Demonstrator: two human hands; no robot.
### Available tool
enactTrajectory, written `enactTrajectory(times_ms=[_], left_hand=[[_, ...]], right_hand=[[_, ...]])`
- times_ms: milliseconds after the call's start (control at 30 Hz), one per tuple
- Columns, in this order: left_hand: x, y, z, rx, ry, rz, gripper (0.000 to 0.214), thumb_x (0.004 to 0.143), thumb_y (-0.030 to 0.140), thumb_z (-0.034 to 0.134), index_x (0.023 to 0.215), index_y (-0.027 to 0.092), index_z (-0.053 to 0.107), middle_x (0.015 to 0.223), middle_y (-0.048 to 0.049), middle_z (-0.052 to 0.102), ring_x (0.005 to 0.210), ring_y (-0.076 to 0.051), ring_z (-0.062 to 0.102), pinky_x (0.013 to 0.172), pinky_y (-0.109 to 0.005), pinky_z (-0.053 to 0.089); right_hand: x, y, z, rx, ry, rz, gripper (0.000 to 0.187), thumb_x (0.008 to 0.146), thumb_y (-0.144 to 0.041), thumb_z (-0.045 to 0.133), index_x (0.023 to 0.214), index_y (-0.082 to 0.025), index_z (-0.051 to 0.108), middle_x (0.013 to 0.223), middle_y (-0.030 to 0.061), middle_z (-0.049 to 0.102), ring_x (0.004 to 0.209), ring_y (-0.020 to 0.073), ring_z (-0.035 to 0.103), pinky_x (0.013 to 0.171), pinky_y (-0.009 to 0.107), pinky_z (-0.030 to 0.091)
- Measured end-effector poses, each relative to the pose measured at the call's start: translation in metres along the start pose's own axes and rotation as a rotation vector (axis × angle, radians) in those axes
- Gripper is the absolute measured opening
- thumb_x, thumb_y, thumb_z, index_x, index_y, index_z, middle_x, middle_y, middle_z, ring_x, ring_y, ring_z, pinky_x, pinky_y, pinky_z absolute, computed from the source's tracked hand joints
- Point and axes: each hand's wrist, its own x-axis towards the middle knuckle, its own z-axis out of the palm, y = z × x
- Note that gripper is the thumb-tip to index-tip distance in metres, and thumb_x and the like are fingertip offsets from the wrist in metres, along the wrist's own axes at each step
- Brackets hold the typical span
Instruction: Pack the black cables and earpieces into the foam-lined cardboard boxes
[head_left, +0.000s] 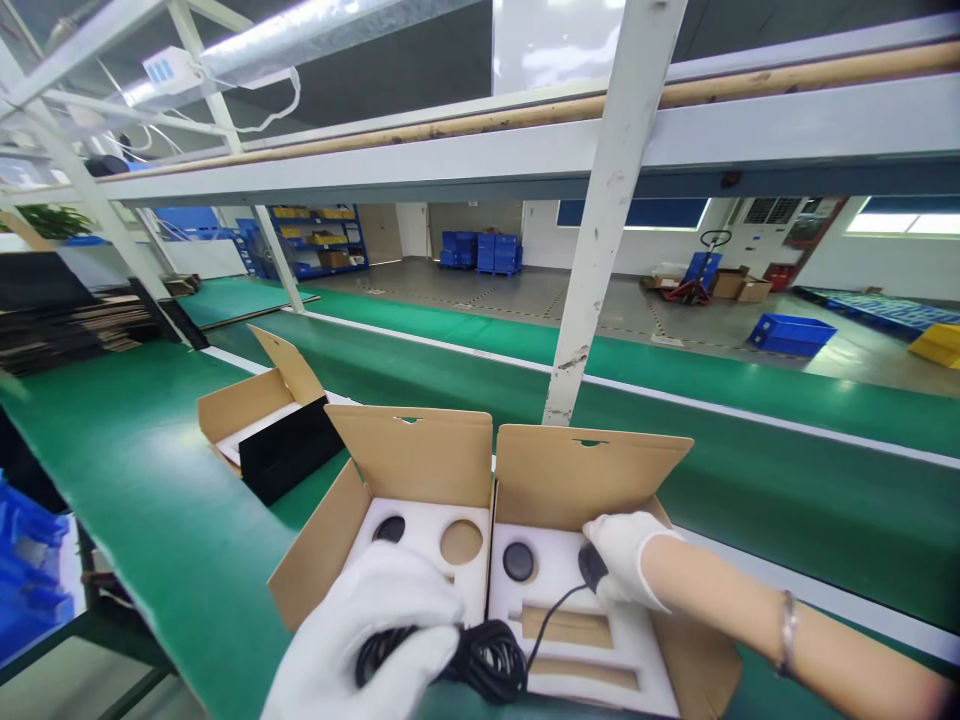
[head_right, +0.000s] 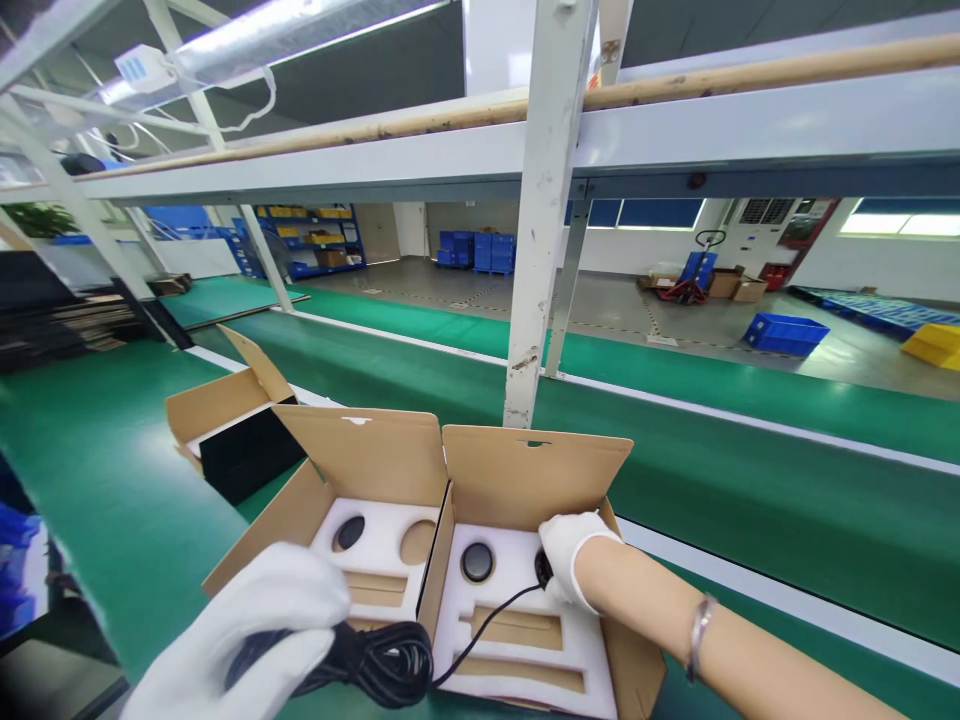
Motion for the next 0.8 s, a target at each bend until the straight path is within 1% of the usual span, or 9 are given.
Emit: enactTrajectory(times_ms=[67, 133, 233, 300, 367, 433, 533, 667, 800], left_hand=[[0.020, 0.008, 0.006, -0.031, -0.035, -0.040, 0.023, 0.088, 0.009, 0.063, 0.094, 0.031, 0.067, 0.089, 0.0079, 0.068, 0.085, -0.009, 0.066, 0.078, -0.016, 0.056], [0.040, 0.018, 0.014, -0.064, -0.078, -0.116, 0.022, 0.088, 0.009, 0.064, 0.089, 0.030, 0.068, 0.089, 0.0091, 0.067, 0.085, -0.007, 0.065, 0.079, -0.016, 0.053], [0.070, 0.032, 0.029, -0.132, -0.143, -0.196, 0.020, 0.088, 0.010, 0.066, 0.084, 0.029, 0.070, 0.090, 0.0093, 0.067, 0.087, -0.008, 0.063, 0.081, -0.019, 0.051], [0.086, 0.038, 0.042, -0.156, -0.185, -0.173, 0.019, 0.088, 0.010, 0.067, 0.085, 0.029, 0.072, 0.091, 0.0101, 0.068, 0.090, -0.008, 0.063, 0.084, -0.020, 0.049], [0.098, 0.043, 0.055, -0.152, -0.224, -0.161, 0.018, 0.088, 0.010, 0.066, 0.086, 0.027, 0.072, 0.092, 0.0099, 0.068, 0.094, -0.008, 0.062, 0.088, -0.020, 0.048], [0.106, 0.045, 0.069, -0.126, -0.235, -0.148, 0.016, 0.088, 0.009, 0.064, 0.089, 0.025, 0.071, 0.096, 0.0072, 0.068, 0.097, -0.009, 0.061, 0.092, -0.022, 0.046], [0.110, 0.044, 0.088, -0.074, -0.169, -0.070, 0.016, 0.090, 0.014, 0.063, 0.104, 0.021, 0.068, 0.104, 0.0008, 0.064, 0.102, -0.013, 0.060, 0.096, -0.026, 0.047], [0.105, 0.037, 0.102, 0.056, -0.072, 0.025, 0.039, 0.095, 0.034, 0.062, 0.130, 0.019, 0.057, 0.126, -0.0060, 0.061, 0.118, -0.021, 0.055, 0.107, -0.038, 0.044], [0.103, 0.030, 0.102, 0.117, -0.207, -0.084, 0.074, 0.083, 0.049, 0.075, 0.145, 0.020, 0.045, 0.131, -0.0089, 0.059, 0.120, -0.027, 0.053, 0.108, -0.046, 0.045]], right_hand=[[-0.018, 0.012, -0.014, 0.068, 0.113, -0.040, 0.043, 0.083, -0.026, 0.068, 0.124, -0.012, 0.069, 0.122, 0.0184, 0.068, 0.110, 0.0411, 0.066, 0.095, 0.052, 0.053], [-0.041, 0.021, -0.027, 0.273, 0.271, -0.181, 0.044, 0.089, -0.035, 0.062, 0.132, -0.021, 0.065, 0.126, 0.0110, 0.068, 0.107, 0.0338, 0.067, 0.094, 0.045, 0.053], [-0.076, 0.018, -0.041, 0.672, 0.367, -0.449, 0.049, 0.086, -0.043, 0.066, 0.133, -0.034, 0.060, 0.113, -0.0010, 0.072, 0.088, 0.0223, 0.068, 0.077, 0.030, 0.054], [-0.091, 0.007, -0.043, 0.796, 0.389, -0.494, 0.039, 0.081, -0.041, 0.070, 0.119, -0.033, 0.065, 0.097, -0.0044, 0.072, 0.077, 0.0197, 0.064, 0.066, 0.027, 0.050], [-0.094, -0.004, -0.039, 0.803, 0.448, -0.446, 0.020, 0.080, -0.041, 0.068, 0.093, -0.026, 0.066, 0.080, -0.0033, 0.067, 0.071, 0.0192, 0.059, 0.060, 0.026, 0.045], [-0.088, -0.010, -0.032, 0.784, 0.523, -0.399, 0.023, 0.083, -0.043, 0.061, 0.075, -0.022, 0.059, 0.067, -0.0014, 0.060, 0.064, 0.0180, 0.054, 0.056, 0.027, 0.041], [-0.077, -0.007, -0.024, 0.874, 0.609, -0.453, 0.027, 0.089, -0.046, 0.054, 0.078, -0.021, 0.058, 0.069, 0.0004, 0.061, 0.069, 0.0190, 0.056, 0.062, 0.029, 0.046], [-0.076, 0.003, -0.022, 1.168, 0.694, -0.484, 0.033, 0.089, -0.054, 0.059, 0.090, -0.021, 0.061, 0.089, 0.0032, 0.068, 0.083, 0.0228, 0.062, 0.078, 0.034, 0.054], [-0.084, 0.002, -0.026, 1.264, 0.700, -0.474, 0.035, 0.090, -0.053, 0.058, 0.101, -0.021, 0.065, 0.107, 0.0071, 0.070, 0.102, 0.0277, 0.063, 0.098, 0.041, 0.050]])
